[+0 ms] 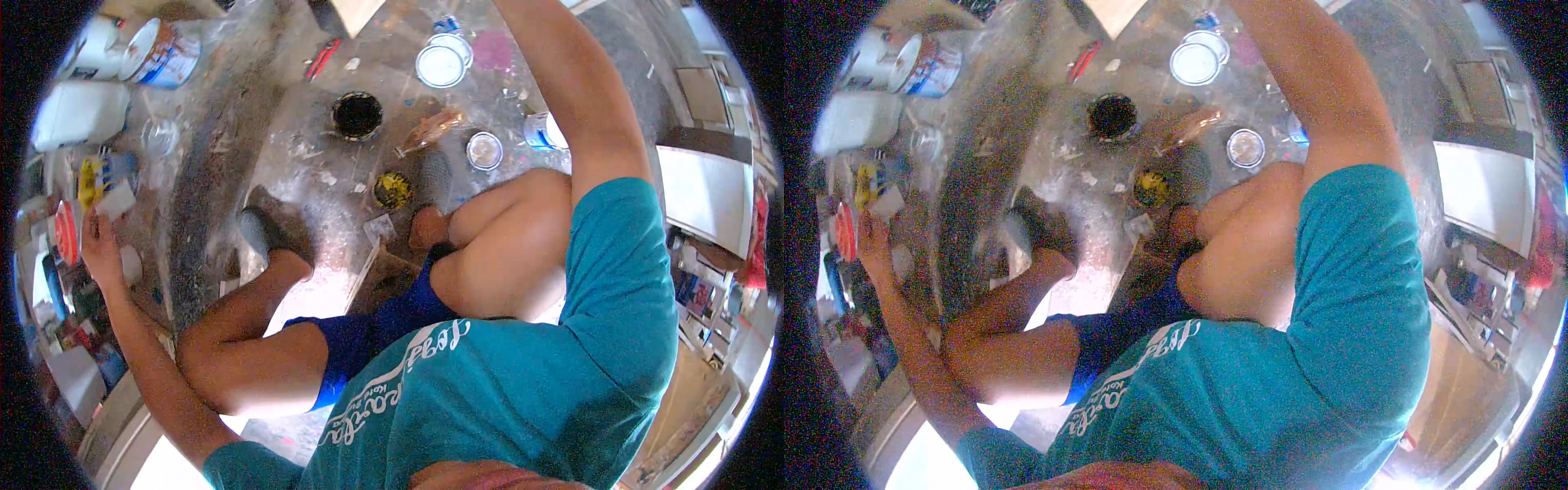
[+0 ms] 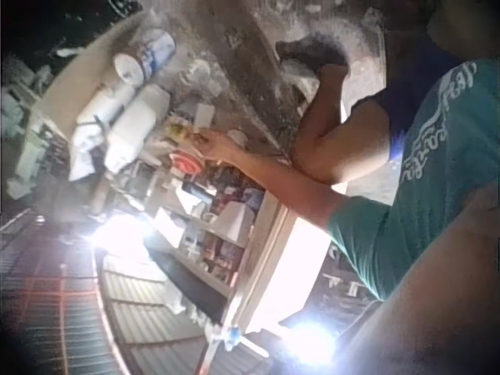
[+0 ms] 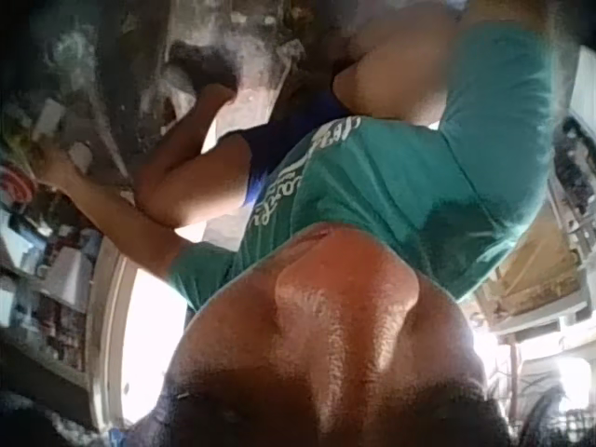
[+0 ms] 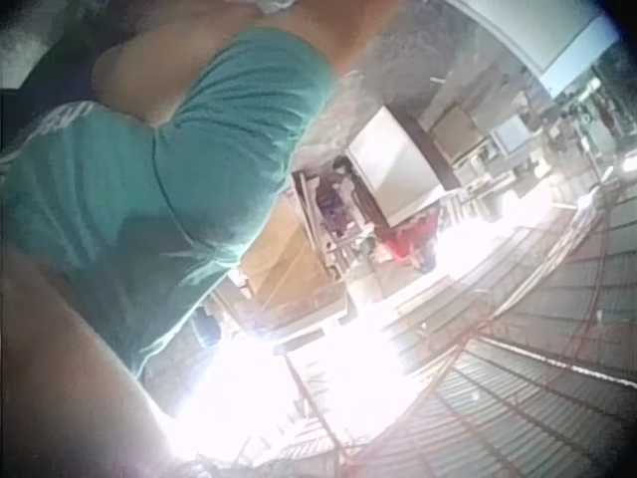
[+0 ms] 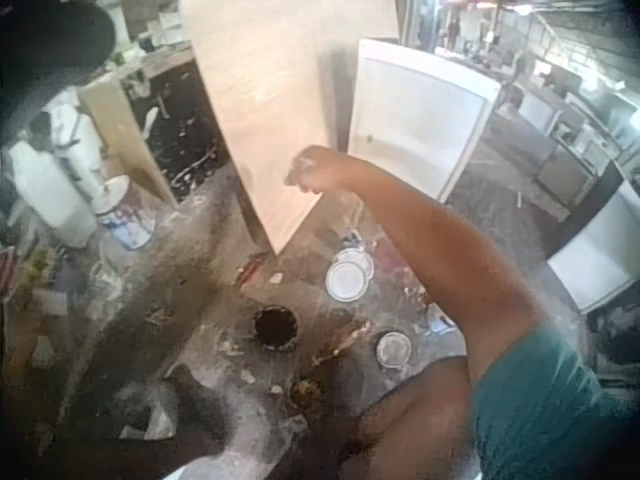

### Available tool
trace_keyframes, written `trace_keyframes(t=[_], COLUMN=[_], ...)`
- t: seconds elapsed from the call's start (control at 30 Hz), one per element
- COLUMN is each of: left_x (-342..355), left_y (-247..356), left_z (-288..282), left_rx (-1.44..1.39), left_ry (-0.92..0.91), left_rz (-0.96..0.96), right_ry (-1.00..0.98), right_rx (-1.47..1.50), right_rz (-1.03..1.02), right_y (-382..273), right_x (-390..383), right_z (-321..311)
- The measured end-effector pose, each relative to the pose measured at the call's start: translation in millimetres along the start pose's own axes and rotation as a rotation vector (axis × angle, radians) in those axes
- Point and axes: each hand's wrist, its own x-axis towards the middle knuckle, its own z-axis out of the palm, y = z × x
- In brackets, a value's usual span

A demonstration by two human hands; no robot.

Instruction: The person pours paint from a can into a container, stirs the mixture using a stick, and folds a strip of paper by hand.

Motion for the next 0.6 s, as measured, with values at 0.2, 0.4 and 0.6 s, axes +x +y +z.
trace_keyframes(t=[0.2,0.4,0.6], left_x=[-6.8,-5.1,1.5], left_y=[-61.2,-92.1,-105.1], left_z=[31.9,38.6,68.7], left_rx=[-0.142,-0.09,-0.067], left_ry=[-0.33,-0.45,-0.497], left_rz=[-0.208,-0.202,-0.146], right_ry=[-0.398,-0.713,-0.257], right_rx=[-0.531,-0.441,-0.867], right_rz=[0.264,0.653,-0.275], right_y=[153.9,110.3,160.8], right_x=[-35.8,-114.0,-204.5], right_z=[-44.5,-28.8,-4.6])
